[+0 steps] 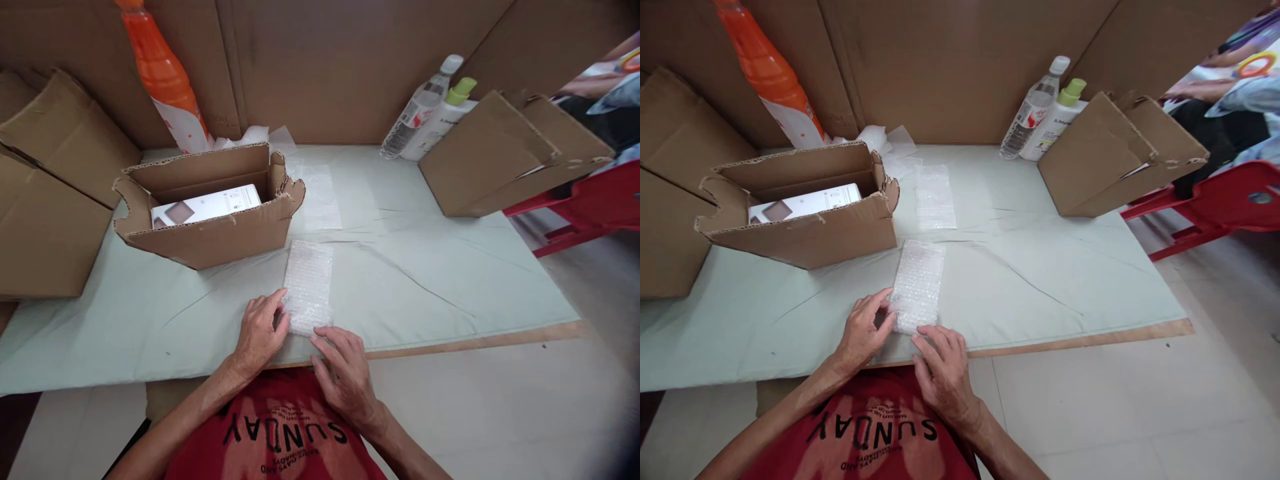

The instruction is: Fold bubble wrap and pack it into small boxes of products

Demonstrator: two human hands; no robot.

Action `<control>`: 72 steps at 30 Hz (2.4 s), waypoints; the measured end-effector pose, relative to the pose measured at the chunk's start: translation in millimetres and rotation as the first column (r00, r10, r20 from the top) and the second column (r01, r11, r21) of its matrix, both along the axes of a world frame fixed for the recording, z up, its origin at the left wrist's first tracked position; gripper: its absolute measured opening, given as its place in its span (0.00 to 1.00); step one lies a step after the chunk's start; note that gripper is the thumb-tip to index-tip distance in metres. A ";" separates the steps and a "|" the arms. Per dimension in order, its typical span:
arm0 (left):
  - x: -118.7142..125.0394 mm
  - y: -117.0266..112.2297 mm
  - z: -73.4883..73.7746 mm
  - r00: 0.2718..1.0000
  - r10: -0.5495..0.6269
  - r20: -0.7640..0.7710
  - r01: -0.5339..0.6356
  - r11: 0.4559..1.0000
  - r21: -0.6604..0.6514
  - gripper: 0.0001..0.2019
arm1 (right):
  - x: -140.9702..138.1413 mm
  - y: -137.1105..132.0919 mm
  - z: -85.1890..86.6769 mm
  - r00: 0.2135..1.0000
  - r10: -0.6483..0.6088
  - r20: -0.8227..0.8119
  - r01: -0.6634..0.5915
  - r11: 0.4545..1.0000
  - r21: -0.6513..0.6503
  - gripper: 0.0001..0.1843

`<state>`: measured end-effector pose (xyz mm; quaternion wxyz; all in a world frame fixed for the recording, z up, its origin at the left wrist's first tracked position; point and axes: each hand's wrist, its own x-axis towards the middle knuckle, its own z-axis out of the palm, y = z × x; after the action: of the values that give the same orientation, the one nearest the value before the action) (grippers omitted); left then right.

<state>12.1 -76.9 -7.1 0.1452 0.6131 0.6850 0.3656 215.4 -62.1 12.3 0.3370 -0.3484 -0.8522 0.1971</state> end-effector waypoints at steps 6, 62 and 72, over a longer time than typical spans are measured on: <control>-5.0 0.8 7.1 0.992 -0.068 0.109 0.065 0.998 0.027 0.17 | 9.0 47.9 -0.7 0.999 -0.042 -0.029 0.042 0.999 -0.012 0.19; -1.6 -4.1 -12.5 0.936 -0.345 0.071 0.331 0.930 0.159 0.22 | -32.0 178.2 22.7 0.828 0.146 0.542 -0.110 0.989 -0.099 0.09; -3.3 -3.7 -6.0 0.939 -0.332 0.095 0.315 0.936 0.157 0.20 | -37.9 180.0 14.4 0.845 0.169 0.508 -0.168 0.985 -0.049 0.12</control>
<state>8.8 -80.6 -13.1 0.2012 0.7032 0.5376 0.4196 177.5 117.9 26.6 0.0805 -0.3125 -0.9378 0.1277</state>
